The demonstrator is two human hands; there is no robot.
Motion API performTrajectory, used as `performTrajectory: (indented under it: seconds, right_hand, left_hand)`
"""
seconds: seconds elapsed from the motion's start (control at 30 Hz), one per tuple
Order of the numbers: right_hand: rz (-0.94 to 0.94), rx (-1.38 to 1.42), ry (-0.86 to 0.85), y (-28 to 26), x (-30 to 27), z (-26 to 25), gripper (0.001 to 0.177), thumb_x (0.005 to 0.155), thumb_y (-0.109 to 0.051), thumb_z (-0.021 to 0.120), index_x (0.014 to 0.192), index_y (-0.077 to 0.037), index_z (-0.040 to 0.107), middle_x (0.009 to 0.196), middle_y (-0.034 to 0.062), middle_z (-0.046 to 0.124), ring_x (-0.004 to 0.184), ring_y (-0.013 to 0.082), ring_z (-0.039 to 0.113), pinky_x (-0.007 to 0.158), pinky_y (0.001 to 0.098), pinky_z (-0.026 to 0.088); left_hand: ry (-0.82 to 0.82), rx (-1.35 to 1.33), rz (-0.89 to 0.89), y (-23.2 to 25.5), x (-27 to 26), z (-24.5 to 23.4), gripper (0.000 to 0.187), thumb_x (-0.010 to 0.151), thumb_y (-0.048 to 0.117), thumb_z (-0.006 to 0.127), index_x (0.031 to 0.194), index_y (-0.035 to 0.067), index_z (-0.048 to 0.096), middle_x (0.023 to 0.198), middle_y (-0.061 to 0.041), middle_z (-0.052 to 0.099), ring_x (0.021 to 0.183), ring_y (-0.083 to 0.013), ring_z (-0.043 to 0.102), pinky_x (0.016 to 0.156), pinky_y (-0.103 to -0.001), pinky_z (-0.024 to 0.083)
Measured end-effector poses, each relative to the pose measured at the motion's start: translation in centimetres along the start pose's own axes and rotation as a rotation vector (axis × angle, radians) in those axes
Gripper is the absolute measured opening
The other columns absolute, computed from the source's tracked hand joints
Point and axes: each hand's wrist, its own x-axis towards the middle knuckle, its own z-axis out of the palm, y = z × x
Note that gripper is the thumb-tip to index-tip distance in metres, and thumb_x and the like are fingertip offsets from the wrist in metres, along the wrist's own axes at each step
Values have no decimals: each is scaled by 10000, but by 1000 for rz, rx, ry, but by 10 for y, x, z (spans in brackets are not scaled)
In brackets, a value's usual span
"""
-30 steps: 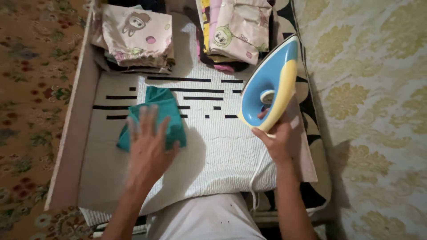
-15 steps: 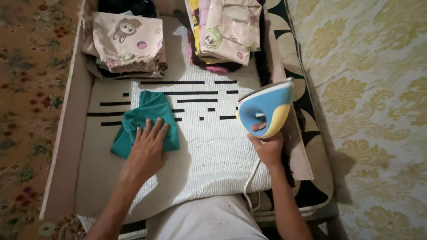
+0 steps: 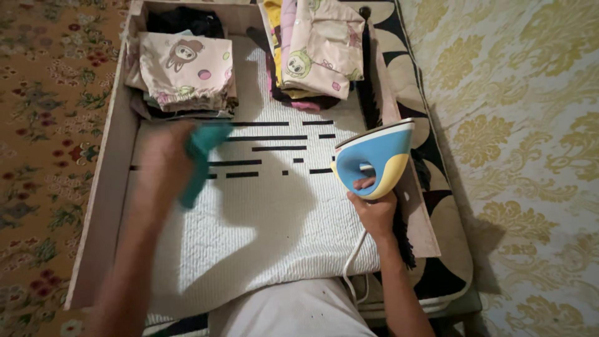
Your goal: The person irons several pieces of clothing on an ironing board, including a teal garment, a patterned cloth, and a pink shirt. They use a blue and yellow iron to smooth each item, folding and adjusting them as needed before placing them aside.
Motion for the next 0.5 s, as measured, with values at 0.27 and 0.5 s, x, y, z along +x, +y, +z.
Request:
performTrajectory:
  seconds: [0.27,0.5]
  right_hand:
    - [62,166,10,1,-2,1,306,849,93,768,1010,-26,537,970,70,697,961,171,704,889,332,580]
    - [39,112,31,-1,-6,1,293,856,78,783,1011,-25,556,974,68,706,941,159,699,869,325,587]
  left_hand:
    - [166,814,267,-49,186,-10,155,1045,80,575,1166,110,667,1058,-147,683,1017,-314,654,950,-537,499]
    - [313,1206,590,-146,183,56,45,1085,121,630,1094,165,620,1141,-54,644,1195,-247,588,1172,-595,421]
